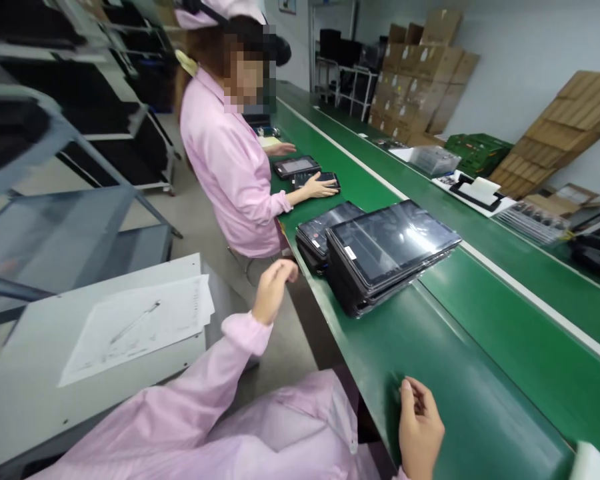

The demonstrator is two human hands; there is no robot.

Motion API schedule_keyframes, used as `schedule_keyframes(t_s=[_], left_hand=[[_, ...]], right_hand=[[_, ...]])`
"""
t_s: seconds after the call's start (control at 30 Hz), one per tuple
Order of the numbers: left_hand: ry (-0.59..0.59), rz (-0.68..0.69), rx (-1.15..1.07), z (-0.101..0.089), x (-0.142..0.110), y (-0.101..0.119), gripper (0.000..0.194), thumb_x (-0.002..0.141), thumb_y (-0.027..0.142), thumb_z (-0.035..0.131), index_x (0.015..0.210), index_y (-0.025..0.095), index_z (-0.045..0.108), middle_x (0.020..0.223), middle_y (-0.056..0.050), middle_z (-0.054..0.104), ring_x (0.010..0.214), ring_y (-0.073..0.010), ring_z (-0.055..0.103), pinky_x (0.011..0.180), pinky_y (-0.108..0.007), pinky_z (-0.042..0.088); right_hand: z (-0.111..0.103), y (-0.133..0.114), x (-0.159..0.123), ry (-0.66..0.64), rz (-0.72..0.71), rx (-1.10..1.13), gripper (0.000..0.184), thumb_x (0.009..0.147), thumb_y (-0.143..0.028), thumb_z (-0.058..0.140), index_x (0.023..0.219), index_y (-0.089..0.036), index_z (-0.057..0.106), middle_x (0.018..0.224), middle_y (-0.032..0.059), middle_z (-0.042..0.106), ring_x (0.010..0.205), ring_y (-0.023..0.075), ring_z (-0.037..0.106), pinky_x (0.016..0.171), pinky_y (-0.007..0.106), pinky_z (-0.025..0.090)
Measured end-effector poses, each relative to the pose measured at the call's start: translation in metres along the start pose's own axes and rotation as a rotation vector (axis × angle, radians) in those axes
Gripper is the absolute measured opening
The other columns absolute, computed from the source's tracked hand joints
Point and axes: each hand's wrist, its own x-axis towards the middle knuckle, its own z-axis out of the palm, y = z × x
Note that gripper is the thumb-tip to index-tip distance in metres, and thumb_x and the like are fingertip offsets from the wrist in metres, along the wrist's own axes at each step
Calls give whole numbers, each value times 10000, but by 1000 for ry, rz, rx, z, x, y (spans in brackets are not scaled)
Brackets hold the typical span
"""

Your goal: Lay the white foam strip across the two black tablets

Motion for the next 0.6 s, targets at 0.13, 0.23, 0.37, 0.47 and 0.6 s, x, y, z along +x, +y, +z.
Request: schedule_keyframes(t_s=[0.13, 0.23, 0.37, 0.47, 0.6], left_hand=[[91, -162, -55, -3, 117, -44, 150, 989, 318, 642, 962, 174, 675, 1017, -78, 697, 979, -188, 648, 902, -308, 523], [68, -283, -100, 1, 167, -58, 266, 1007, 371, 664, 1150, 146, 663, 1134, -86, 687, 960, -200, 678, 857, -381, 588], [-4, -384, -155, 2, 196, -62, 309, 1007, 371, 682, 1227, 155, 656, 1184, -88, 684, 967, -201, 691, 826, -382, 617], [-75, -407, -212, -2, 203, -67, 290, 1002, 355, 693, 1202, 148, 663, 1143, -79, 692, 923, -186, 694, 787, -355, 620], [-163, -392, -317, -7, 204, -75, 255, 1002, 331, 695, 1170, 141, 671, 1123, -74, 698, 913, -180, 695, 781, -345, 619]], right_hand=[[0, -8, 0, -35, 50, -62, 658, 695, -795, 687, 950, -191, 737, 879, 100, 760, 871, 309, 703, 803, 377, 548], [0, -10, 1, -35, 72, -58, 652, 674, -775, 672, 946, -186, 734, 880, 103, 762, 896, 317, 706, 818, 371, 546], [0, -10, 4, -40, 92, -49, 661, 647, -774, 654, 940, -186, 732, 880, 108, 763, 901, 323, 712, 833, 368, 549], [-1, -10, 4, -43, 103, -20, 677, 626, -784, 661, 931, -184, 732, 880, 115, 766, 902, 327, 722, 822, 359, 562], [-2, -4, 7, -50, 98, 20, 680, 618, -790, 708, 923, -183, 742, 886, 122, 772, 882, 321, 734, 787, 338, 581]])
